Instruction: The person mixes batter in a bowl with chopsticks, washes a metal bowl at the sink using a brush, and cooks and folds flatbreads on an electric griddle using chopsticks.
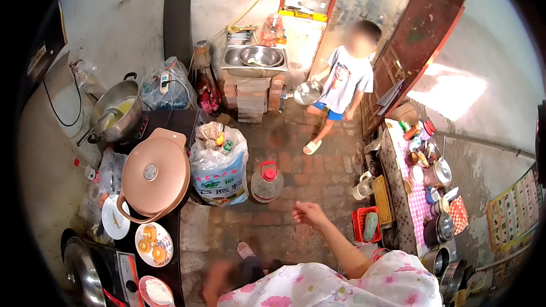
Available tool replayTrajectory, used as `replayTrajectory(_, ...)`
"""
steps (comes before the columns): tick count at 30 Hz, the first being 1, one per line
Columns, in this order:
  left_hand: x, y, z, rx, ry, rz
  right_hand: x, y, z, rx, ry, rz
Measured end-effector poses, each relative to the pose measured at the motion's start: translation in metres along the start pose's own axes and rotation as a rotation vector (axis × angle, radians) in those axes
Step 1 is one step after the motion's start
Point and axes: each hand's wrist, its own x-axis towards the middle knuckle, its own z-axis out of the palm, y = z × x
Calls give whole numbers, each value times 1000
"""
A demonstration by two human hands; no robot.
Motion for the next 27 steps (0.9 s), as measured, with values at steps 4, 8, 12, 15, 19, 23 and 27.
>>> replayTrajectory(4, 34, -6, -17, -341, -24, -365, 25, -43, -25, 17, 181, -126)
replayTrajectory(8, 56, 18, -37, -383, 18, -445, 46, -76, -33, 88, 207, -118)
replayTrajectory(12, 63, 7, -18, -370, 83, -440, 98, -94, -30, 83, 165, -93)
replayTrajectory(15, 65, 16, -13, -318, 22, -646, 145, -124, -36, 118, 130, -191)
replayTrajectory(19, 73, 35, 1, -294, 182, -635, 196, -187, -54, 41, 236, -159)
replayTrajectory(23, 94, 51, 17, -310, 134, -735, 218, -238, -49, -246, 83, -82)
replayTrajectory(27, 122, 86, 13, -338, 140, -764, 230, -251, -44, -479, -146, -63)
